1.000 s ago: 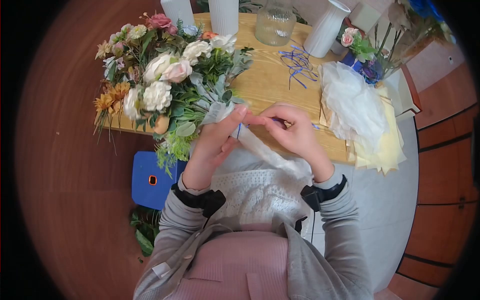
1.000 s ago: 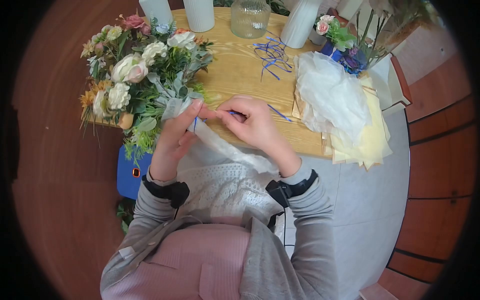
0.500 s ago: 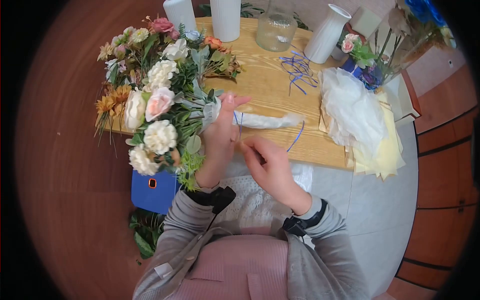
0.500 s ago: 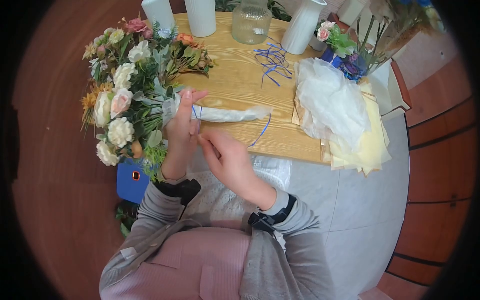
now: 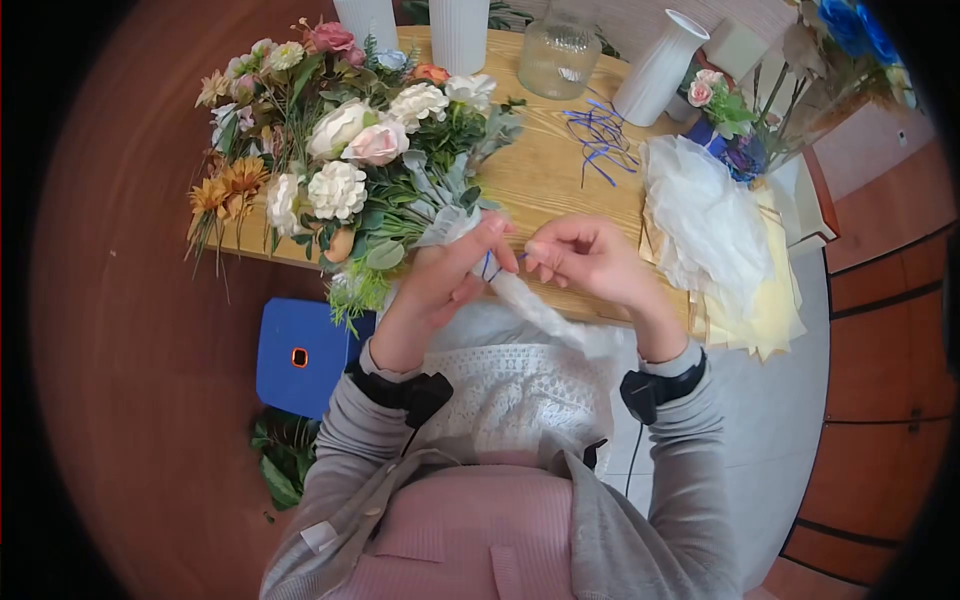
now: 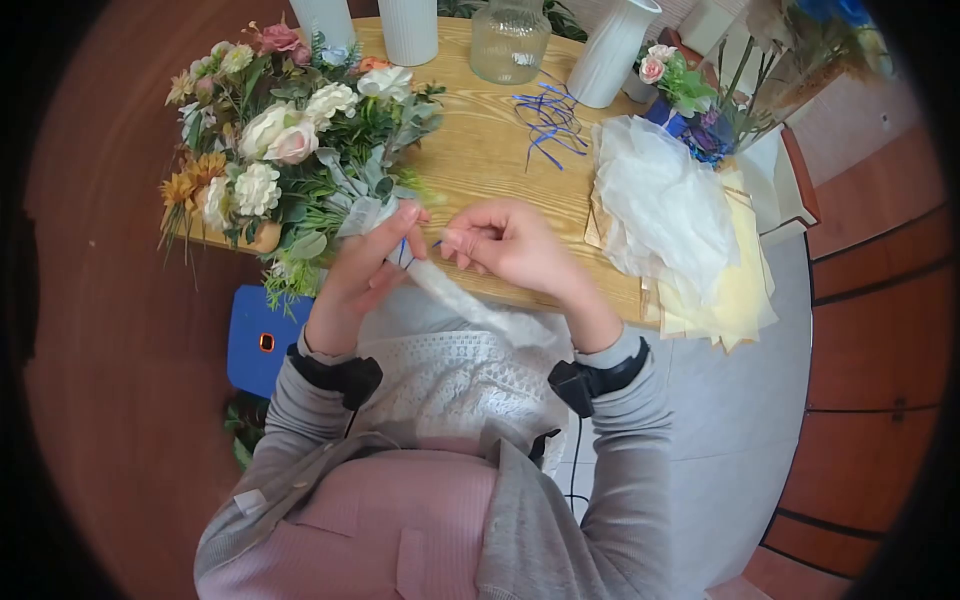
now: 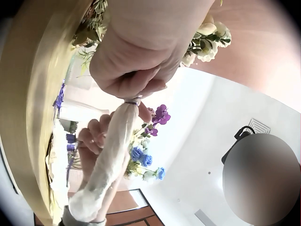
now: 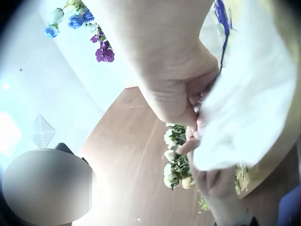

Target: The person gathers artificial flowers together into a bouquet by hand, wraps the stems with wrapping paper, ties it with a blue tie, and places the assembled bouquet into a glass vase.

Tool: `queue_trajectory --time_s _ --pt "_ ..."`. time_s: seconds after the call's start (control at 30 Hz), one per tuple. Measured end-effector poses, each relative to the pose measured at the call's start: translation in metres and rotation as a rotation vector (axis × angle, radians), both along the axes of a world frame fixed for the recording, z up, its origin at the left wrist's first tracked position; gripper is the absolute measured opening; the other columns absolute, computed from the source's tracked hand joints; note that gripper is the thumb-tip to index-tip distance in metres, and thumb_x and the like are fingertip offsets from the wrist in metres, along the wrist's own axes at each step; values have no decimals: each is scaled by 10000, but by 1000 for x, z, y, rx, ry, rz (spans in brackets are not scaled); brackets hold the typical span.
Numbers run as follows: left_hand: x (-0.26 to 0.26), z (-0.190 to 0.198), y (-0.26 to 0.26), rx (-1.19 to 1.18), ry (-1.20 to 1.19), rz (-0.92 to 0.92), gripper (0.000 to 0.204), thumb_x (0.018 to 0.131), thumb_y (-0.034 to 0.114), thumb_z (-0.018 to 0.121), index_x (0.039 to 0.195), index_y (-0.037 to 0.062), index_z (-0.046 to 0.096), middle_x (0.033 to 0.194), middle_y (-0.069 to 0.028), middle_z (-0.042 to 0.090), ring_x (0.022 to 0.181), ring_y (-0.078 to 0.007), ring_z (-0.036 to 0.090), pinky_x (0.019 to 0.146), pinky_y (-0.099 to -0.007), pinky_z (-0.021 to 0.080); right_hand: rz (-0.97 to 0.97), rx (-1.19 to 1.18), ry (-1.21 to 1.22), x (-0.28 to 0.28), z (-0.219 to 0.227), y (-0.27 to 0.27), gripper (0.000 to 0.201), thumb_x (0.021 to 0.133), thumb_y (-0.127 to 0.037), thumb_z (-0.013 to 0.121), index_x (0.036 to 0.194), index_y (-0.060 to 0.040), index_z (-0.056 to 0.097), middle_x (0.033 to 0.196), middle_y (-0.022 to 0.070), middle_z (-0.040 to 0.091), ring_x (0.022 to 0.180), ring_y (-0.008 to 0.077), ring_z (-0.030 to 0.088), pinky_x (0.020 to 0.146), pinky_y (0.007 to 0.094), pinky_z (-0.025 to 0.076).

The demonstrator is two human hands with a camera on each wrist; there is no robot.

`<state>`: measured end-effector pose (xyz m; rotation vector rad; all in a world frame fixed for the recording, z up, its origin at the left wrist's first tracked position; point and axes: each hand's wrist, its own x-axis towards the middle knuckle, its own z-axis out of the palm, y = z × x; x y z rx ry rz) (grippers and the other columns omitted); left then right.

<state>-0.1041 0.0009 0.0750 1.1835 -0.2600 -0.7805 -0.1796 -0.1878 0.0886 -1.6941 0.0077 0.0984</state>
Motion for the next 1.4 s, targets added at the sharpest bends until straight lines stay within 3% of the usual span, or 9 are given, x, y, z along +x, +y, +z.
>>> queue_trajectory --time_s 0.2,0.37,0.63,0.7,0.87,1.1,1.2,1.33,1.4 --pt "2 -7 -20 -119 -3 272 309 938 300 572 1089 37 512 893 -97 681 369 -4 313 321 -180 213 -145 -26 72 -23 29 38 154 934 -138 562 931 -4 637 678 -1 618 501 30 493 450 198 398" --pt "-4 -7 -27 -152 -31 444 358 948 332 557 1135 36 482 930 -112 675 367 0 314 321 -180 225 -313 171 -117 -31 -16 86 185 975 -147 519 944 2 624 746 33 636 492 38 495 439 184 386" --pt "-10 -1 0 -282 121 123 407 933 375 568 1135 27 508 876 -76 645 382 -10 302 343 -181 230 -166 311 -100 -13 -67 55 125 905 -13 555 980 33 644 798 61 657 692 116 604 611 237 487" --pt "-6 0 6 -228 126 52 399 929 380 568 1116 30 529 833 -60 640 386 -7 312 346 -177 233 -181 -12 -223 -13 -41 39 107 886 4 569 937 36 658 829 66 671 753 127 615 678 251 498" --pt "1 1 6 -37 113 -118 362 918 380 575 1054 44 576 767 -32 649 388 0 332 347 -165 231 3 39 -45 -6 -2 9 129 903 -84 613 913 33 668 821 37 668 737 62 589 666 208 475" --pt "1 -13 -16 -105 -23 157 277 947 315 549 1058 62 549 868 -58 697 387 9 329 339 -165 222 -166 -207 15 -14 11 24 175 873 -134 656 926 33 659 754 51 653 621 100 566 576 264 446" --pt "-2 -14 -29 -96 -85 325 286 954 311 542 1083 56 526 905 -76 701 391 10 331 340 -164 225 -368 -622 -422 -25 14 57 89 846 -58 623 908 -2 654 785 169 618 622 306 578 571 364 464" --pt "-3 -10 -34 -173 -113 524 303 956 320 543 1086 48 518 915 -93 693 393 4 320 341 -163 229 -493 -481 -534 -30 -17 89 124 829 -11 645 952 2 652 779 139 627 657 248 613 588 308 475" --pt "-3 -6 -25 -215 -35 460 305 957 325 541 1085 48 519 906 -92 686 390 1 314 341 -167 230 -483 -303 -417 -28 -48 90 119 845 -25 641 959 7 653 766 114 630 657 210 609 594 289 474"
